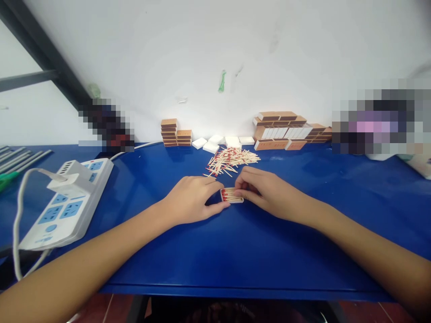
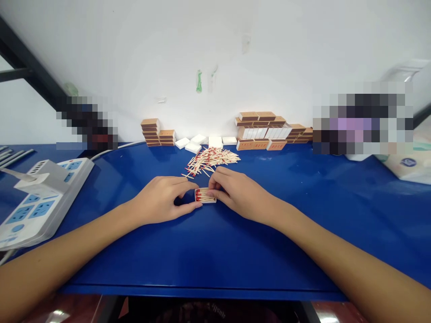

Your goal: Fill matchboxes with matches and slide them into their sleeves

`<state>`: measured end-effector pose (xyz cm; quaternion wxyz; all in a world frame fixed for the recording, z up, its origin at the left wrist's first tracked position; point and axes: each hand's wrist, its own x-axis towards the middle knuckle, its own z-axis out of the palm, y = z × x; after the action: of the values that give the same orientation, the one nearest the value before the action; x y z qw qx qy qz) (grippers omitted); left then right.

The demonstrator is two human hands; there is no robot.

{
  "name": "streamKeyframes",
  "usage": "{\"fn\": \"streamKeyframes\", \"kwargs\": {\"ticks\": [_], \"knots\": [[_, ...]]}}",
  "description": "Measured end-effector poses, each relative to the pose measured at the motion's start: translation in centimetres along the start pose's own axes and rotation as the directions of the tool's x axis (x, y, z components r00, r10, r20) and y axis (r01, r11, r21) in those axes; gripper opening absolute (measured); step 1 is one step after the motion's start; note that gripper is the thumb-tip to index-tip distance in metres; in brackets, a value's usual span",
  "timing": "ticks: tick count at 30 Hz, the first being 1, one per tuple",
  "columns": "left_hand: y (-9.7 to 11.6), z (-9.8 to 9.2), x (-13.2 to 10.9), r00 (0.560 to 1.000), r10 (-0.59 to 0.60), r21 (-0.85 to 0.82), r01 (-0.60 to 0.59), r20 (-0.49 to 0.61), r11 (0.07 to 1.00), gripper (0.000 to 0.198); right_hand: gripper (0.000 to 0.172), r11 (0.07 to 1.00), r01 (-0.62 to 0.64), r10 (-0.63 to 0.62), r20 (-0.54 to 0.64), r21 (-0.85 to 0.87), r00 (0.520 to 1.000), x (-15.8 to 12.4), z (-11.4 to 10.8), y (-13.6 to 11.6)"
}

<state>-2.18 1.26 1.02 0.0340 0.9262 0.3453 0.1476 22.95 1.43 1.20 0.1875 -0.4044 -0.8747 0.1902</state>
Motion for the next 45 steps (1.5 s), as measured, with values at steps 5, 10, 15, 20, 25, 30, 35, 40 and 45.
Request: {"fn": "streamKeyframes", "kwargs": {"ticks": [5,10,15,20,25,30,35,40,45], "knots": [[0.04,-0.05,-0.01,1.0,-0.008,-0.003,0.008,0.003,1.0,0.032,0.021,1.0,-0.002,0.002,-0.021,0.003,1.0,-0.01,0.44,0.15],[0.03,0.01,0.0,1.0,0.003,-0.008,-0.003,-0.008,1.0,0.032,0.017,1.0,-0.001,0.001,-0.069,-0.001,0.998,-0.05,-0.09,0.49],[0.03,0.03,-0.01,1.0,0.005,-0.004,-0.005,-0.009,1.0,0.033,0.015,0.999,-0.017,0.021,-0.107,0.038,0.994,-0.04,-0.4,0.26],[0.12,-0.1,0.02,1.0,-0.002,-0.004,0.002,-0.005,1.0,0.032,0.034,0.998,0.045,-0.051,-0.143,-0.044,0.988,-0.23,-0.45,-0.3],[0.07,-0.03,0.0,1.0,0.004,-0.01,-0.005,-0.015,1.0,0.033,0.027,0.999,0.024,-0.031,-0.154,-0.047,0.988,-0.17,-0.25,-0.1],[0.09,-0.03,0.03,1.0,-0.007,-0.014,0.007,-0.001,1.0,0.032,0.026,0.997,0.037,-0.043,-0.092,-0.069,0.995,-0.27,-0.17,0.08],[0.06,-0.07,0.06,1.0,-0.008,-0.012,0.008,0.001,1.0,0.034,0.033,0.984,0.051,-0.046,0.034,-0.171,0.998,-0.5,-0.34,0.05],[0.0,-0.02,0.04,1.0,-0.002,-0.017,0.002,-0.004,1.0,0.033,0.041,0.973,0.024,-0.007,0.075,-0.229,0.997,-0.5,-0.28,0.45],[-0.05,0.01,0.0,1.0,0.008,-0.018,-0.008,-0.005,1.0,0.034,0.047,0.973,0.025,-0.022,0.015,-0.228,1.0,-0.6,-0.49,0.65]]}}
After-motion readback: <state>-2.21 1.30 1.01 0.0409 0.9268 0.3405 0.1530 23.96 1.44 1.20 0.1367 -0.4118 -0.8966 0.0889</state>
